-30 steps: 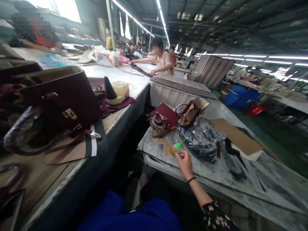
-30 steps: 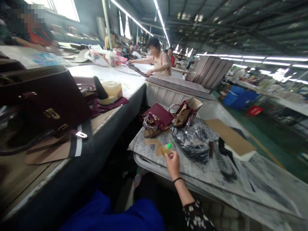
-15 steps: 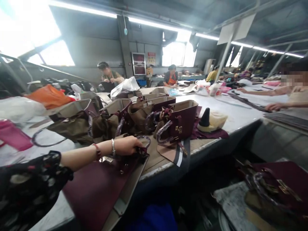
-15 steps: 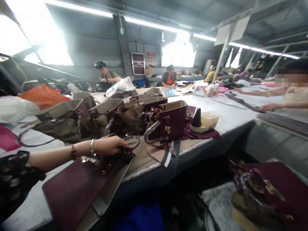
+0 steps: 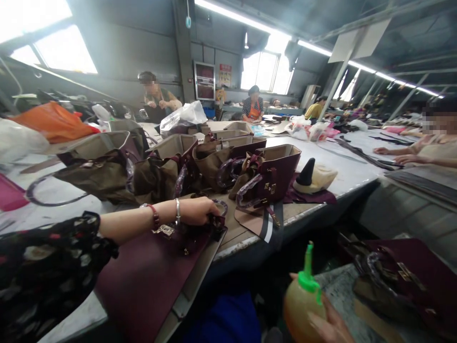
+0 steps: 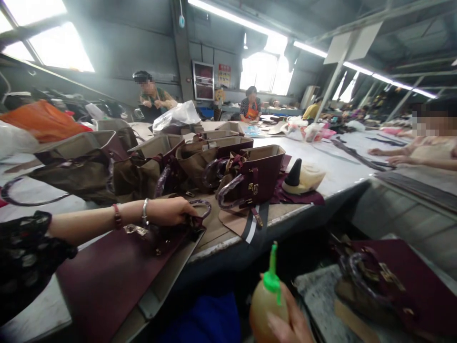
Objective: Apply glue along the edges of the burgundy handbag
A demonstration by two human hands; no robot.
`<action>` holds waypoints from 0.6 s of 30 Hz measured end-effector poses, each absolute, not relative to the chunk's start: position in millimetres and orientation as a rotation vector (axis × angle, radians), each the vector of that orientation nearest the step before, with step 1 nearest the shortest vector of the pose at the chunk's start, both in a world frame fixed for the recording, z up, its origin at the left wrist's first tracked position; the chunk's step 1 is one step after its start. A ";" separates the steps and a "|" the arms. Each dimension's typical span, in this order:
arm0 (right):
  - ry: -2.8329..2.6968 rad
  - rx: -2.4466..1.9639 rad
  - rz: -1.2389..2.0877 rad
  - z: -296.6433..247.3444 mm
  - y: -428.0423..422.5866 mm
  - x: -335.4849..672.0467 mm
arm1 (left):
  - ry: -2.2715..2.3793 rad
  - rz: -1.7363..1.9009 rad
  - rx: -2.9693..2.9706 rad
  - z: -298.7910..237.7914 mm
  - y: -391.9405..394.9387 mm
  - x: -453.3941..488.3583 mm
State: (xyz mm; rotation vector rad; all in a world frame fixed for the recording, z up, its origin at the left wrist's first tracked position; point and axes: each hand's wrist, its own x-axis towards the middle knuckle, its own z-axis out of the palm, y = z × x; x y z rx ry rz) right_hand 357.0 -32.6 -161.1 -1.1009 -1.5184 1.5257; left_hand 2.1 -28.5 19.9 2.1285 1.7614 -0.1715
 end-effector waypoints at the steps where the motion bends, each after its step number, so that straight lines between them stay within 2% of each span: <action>1: -1.448 -1.052 1.667 -156.6 -37.8 341.0 | 1.760 -0.175 2.127 19.2 -27.8 1.4; 3: -1.394 -0.979 1.869 -143.6 -42.1 311.8 | 1.752 -0.173 2.135 16.5 -25.9 -0.5; 11: -1.683 -1.008 1.992 -100.1 -30.8 291.6 | 1.719 -0.182 2.160 9.7 -20.9 -2.6; 13: -1.876 -1.078 1.879 -95.9 -29.3 297.2 | 1.725 -0.186 2.151 11.6 -21.4 -2.5; 15: -2.039 -1.172 1.595 -90.6 -28.1 302.2 | 1.725 -0.189 2.154 13.3 -21.9 -2.6; 18: -1.966 -1.246 1.329 -81.0 -26.6 308.2 | 1.717 -0.198 2.167 14.3 -22.1 -2.6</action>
